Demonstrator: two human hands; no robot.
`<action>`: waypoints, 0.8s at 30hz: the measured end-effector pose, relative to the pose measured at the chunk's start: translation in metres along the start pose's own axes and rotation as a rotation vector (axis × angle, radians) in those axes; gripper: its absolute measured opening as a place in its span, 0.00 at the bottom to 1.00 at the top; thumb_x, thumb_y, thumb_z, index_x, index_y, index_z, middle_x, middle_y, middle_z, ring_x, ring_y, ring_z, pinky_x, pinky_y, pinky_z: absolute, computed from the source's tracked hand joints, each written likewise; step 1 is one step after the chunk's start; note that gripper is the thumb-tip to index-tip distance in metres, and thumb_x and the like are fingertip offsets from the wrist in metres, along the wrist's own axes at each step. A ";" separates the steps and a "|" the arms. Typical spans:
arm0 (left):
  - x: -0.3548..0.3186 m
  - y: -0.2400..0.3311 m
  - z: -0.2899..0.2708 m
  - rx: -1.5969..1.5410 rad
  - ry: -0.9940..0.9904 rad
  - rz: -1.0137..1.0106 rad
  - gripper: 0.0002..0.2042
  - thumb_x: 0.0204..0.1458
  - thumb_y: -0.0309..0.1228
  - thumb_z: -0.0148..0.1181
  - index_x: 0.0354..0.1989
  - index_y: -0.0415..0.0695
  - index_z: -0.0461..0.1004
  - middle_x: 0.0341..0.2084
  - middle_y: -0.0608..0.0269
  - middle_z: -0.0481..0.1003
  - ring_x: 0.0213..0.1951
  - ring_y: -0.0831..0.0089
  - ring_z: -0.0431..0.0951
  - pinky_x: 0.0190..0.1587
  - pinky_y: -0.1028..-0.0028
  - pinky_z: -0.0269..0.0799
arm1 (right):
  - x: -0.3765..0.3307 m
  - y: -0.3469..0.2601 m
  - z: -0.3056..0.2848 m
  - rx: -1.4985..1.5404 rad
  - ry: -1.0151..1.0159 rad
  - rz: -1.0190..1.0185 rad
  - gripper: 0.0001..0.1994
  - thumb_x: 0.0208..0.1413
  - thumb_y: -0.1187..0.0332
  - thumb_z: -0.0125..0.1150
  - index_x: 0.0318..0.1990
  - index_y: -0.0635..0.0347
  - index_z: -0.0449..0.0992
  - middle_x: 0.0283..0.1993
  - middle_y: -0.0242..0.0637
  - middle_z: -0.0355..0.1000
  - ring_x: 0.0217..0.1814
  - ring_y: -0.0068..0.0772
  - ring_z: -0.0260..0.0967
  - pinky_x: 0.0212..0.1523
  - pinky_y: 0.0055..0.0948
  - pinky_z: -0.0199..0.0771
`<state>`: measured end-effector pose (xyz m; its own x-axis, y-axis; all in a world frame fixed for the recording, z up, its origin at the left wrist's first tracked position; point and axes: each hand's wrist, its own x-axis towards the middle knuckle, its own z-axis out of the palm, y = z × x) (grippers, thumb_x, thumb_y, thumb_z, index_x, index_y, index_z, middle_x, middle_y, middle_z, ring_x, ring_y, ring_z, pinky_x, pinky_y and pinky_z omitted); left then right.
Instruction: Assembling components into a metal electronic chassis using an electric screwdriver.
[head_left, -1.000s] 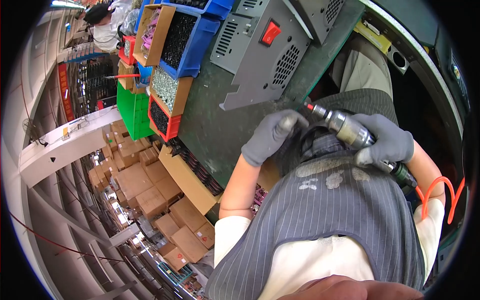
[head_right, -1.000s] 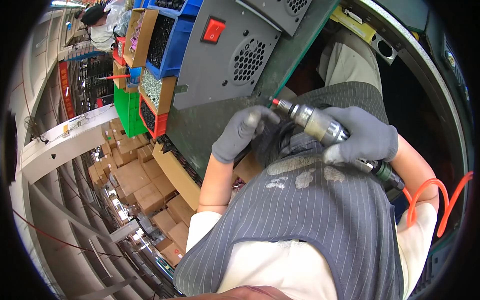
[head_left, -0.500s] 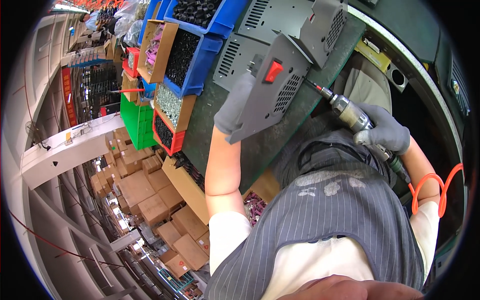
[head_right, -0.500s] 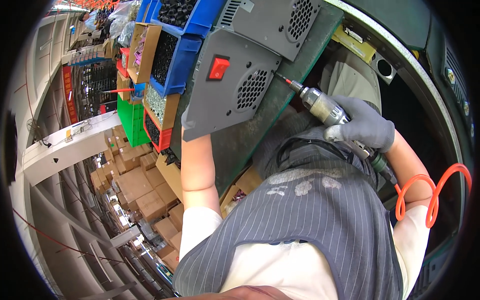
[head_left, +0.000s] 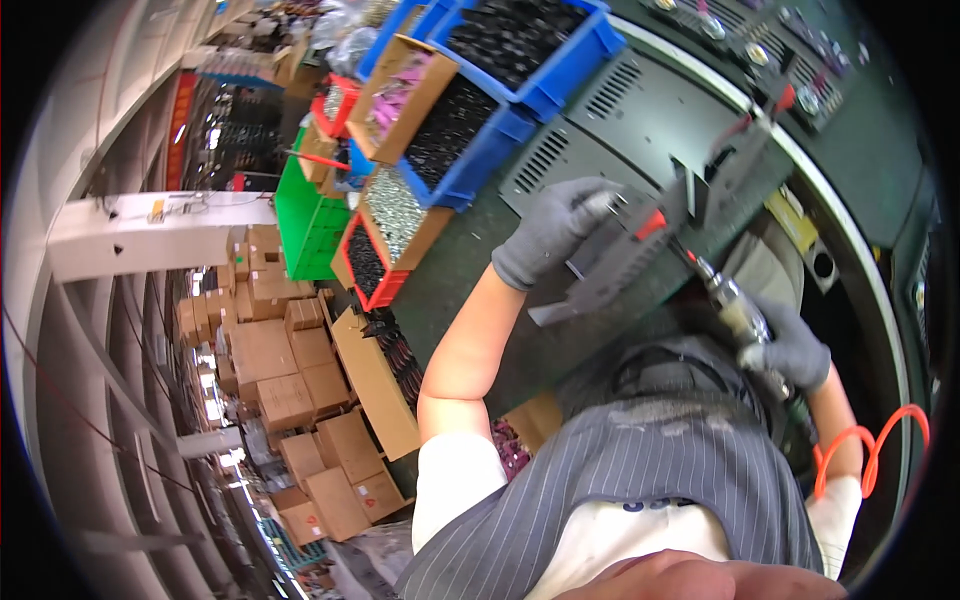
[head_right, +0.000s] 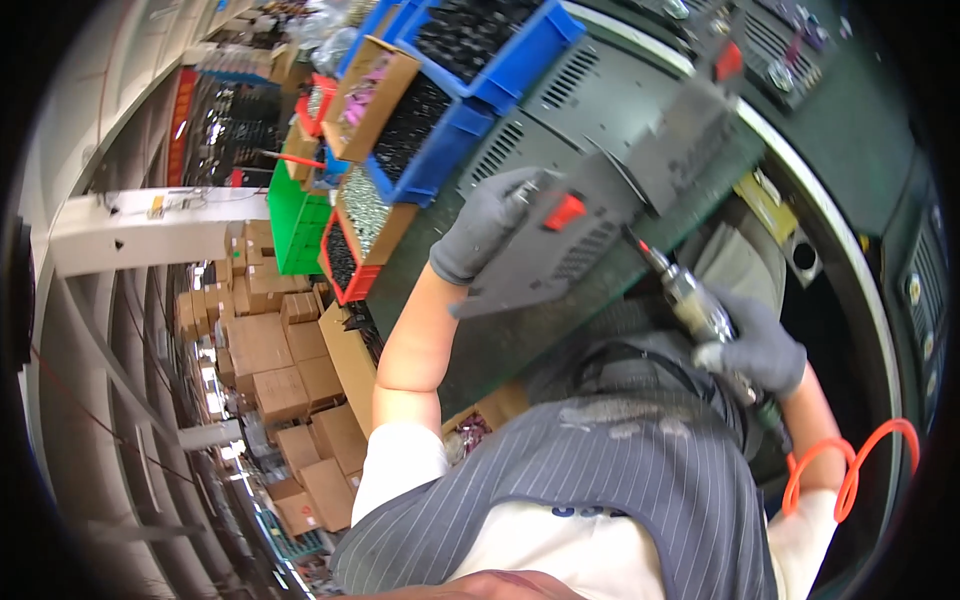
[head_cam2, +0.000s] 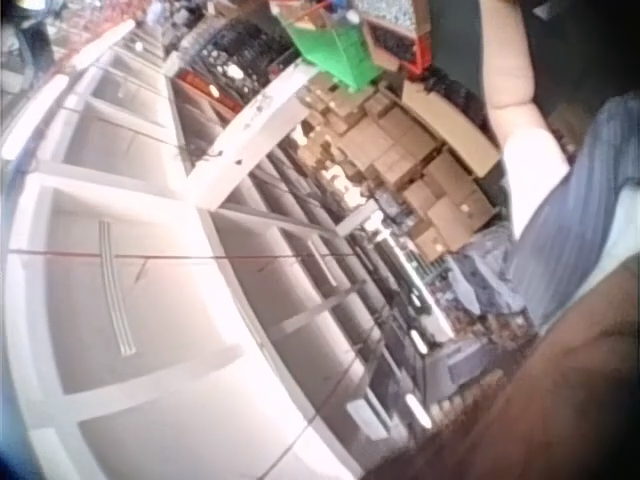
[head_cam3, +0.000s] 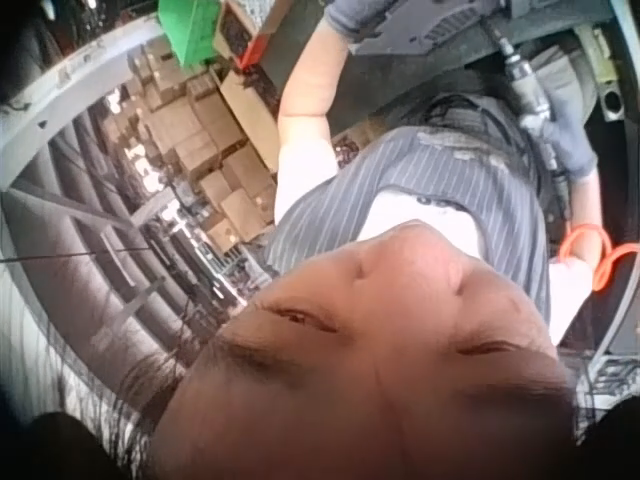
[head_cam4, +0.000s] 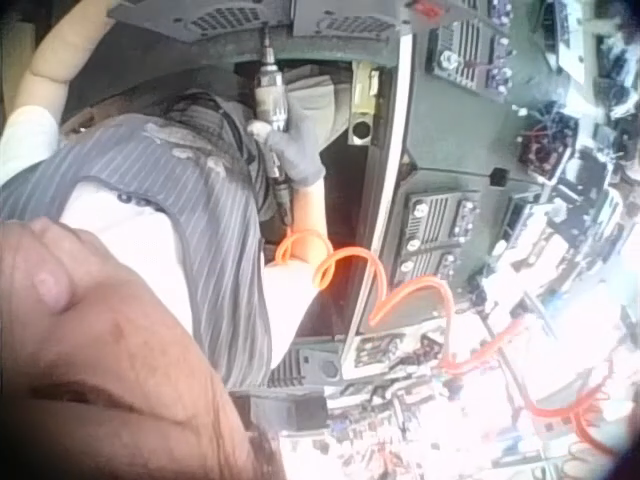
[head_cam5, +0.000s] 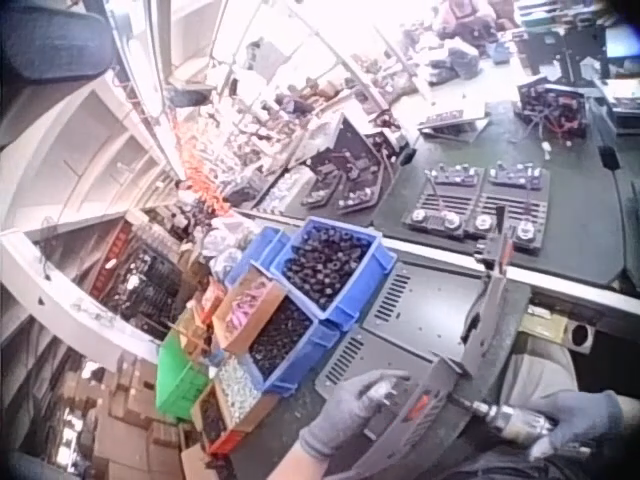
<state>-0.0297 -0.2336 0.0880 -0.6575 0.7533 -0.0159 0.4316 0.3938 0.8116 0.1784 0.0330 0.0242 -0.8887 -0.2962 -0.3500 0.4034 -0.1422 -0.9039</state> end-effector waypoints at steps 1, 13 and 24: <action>0.005 0.001 -0.009 -0.061 0.065 -0.088 0.23 0.54 0.49 0.52 0.44 0.38 0.73 0.35 0.54 0.76 0.40 0.72 0.73 0.45 0.72 0.67 | -0.001 0.004 -0.002 0.038 -0.034 0.016 0.41 0.32 0.55 0.73 0.55 0.68 0.66 0.47 0.35 0.69 0.48 0.27 0.64 0.53 0.28 0.62; 0.003 -0.108 -0.089 1.023 0.623 -0.259 0.31 0.54 0.57 0.42 0.55 0.41 0.66 0.50 0.50 0.70 0.53 0.52 0.67 0.56 0.57 0.59 | -0.023 0.012 0.011 -0.057 0.056 0.036 0.42 0.29 0.53 0.75 0.53 0.69 0.67 0.44 0.34 0.69 0.45 0.26 0.63 0.50 0.27 0.63; -0.011 -0.106 -0.064 1.319 0.725 -0.240 0.37 0.51 0.60 0.44 0.60 0.40 0.57 0.55 0.47 0.64 0.59 0.51 0.61 0.59 0.53 0.53 | -0.117 -0.018 -0.069 -0.208 0.487 0.384 0.21 0.39 0.57 0.66 0.38 0.62 0.71 0.26 0.29 0.67 0.26 0.20 0.65 0.27 0.23 0.68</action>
<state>-0.1073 -0.3175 0.0399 -0.7721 0.3468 0.5325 0.2417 0.9352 -0.2587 0.2598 0.1356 0.0641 -0.7068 0.1792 -0.6843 0.7044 0.0889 -0.7043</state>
